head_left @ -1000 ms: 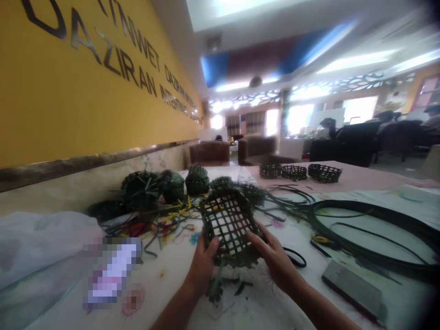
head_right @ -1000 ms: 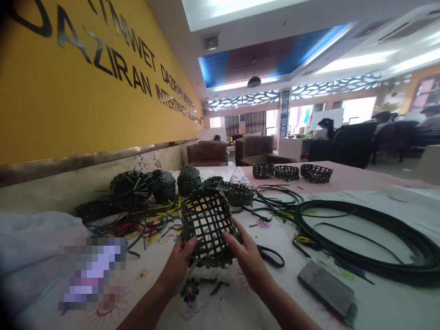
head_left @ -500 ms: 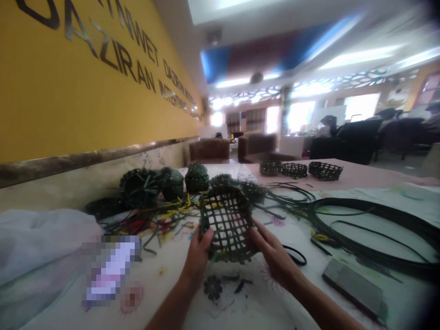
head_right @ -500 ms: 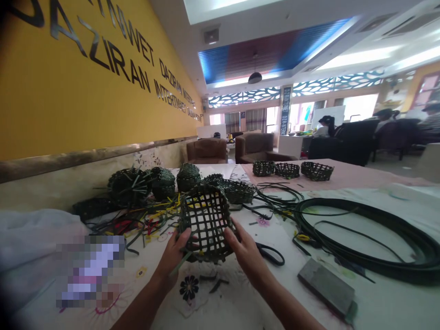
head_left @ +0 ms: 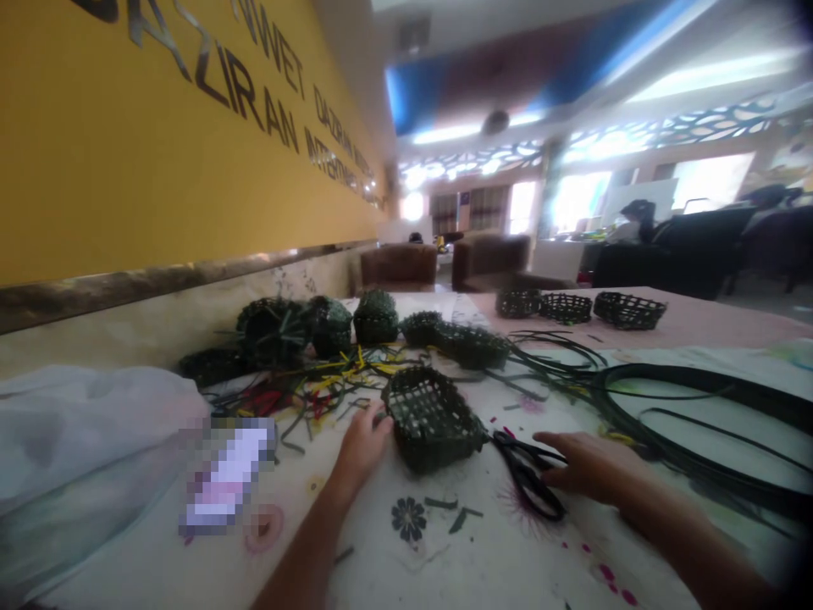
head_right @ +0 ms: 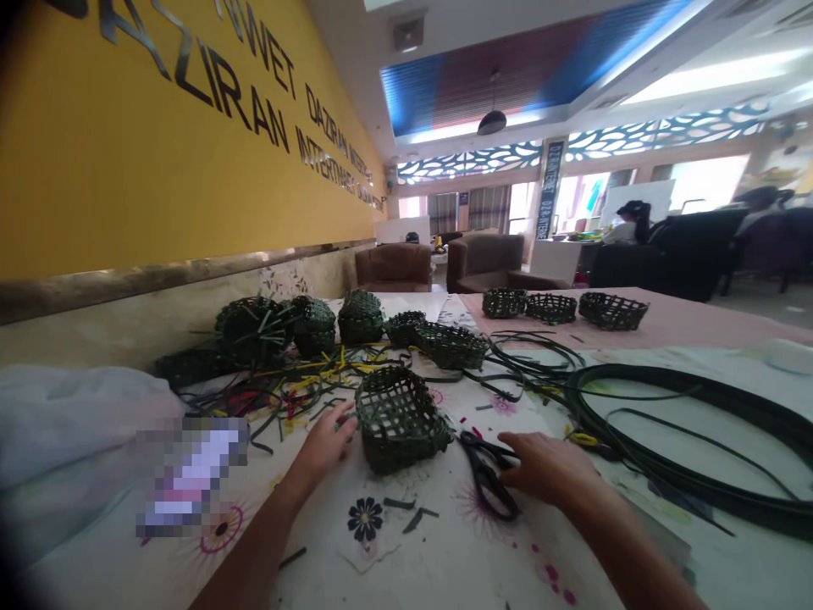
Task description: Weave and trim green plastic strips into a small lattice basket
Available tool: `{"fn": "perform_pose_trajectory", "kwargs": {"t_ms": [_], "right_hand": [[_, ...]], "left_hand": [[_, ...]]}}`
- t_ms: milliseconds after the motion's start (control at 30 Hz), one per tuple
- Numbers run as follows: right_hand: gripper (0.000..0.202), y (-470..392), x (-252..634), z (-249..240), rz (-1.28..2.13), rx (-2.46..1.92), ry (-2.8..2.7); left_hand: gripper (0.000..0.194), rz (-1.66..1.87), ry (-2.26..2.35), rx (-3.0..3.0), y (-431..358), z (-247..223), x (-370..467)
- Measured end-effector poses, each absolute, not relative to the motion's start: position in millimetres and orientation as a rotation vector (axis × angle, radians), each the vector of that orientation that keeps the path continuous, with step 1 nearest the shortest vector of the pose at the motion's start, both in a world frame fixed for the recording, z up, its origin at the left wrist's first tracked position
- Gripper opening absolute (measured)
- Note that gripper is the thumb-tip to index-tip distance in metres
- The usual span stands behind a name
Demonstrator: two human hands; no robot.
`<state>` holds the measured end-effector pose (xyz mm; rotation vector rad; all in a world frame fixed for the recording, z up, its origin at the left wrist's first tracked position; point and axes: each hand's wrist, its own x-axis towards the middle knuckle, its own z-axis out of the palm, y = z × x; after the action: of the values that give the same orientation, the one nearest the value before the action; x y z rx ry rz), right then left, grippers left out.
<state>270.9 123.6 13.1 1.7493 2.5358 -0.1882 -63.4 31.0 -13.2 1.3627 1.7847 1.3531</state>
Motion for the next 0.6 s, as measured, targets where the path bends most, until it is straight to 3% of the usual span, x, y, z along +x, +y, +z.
{"fn": "perform_pose_trajectory", "kwargs": {"t_ms": [167, 367, 600], "right_hand": [[0.064, 122, 269, 14, -0.195, 1.729, 2.543], [0.054, 109, 253, 18, -0.210, 1.690, 2.540], [0.050, 112, 255, 13, -0.210, 1.630, 2.615]], "left_hand": [[0.048, 1.231, 1.692, 1.713, 25, 4, -77], [0.021, 1.016, 1.679, 2.029, 26, 5, -77], [0.011, 1.102, 1.784, 2.070, 20, 9, -50]]}}
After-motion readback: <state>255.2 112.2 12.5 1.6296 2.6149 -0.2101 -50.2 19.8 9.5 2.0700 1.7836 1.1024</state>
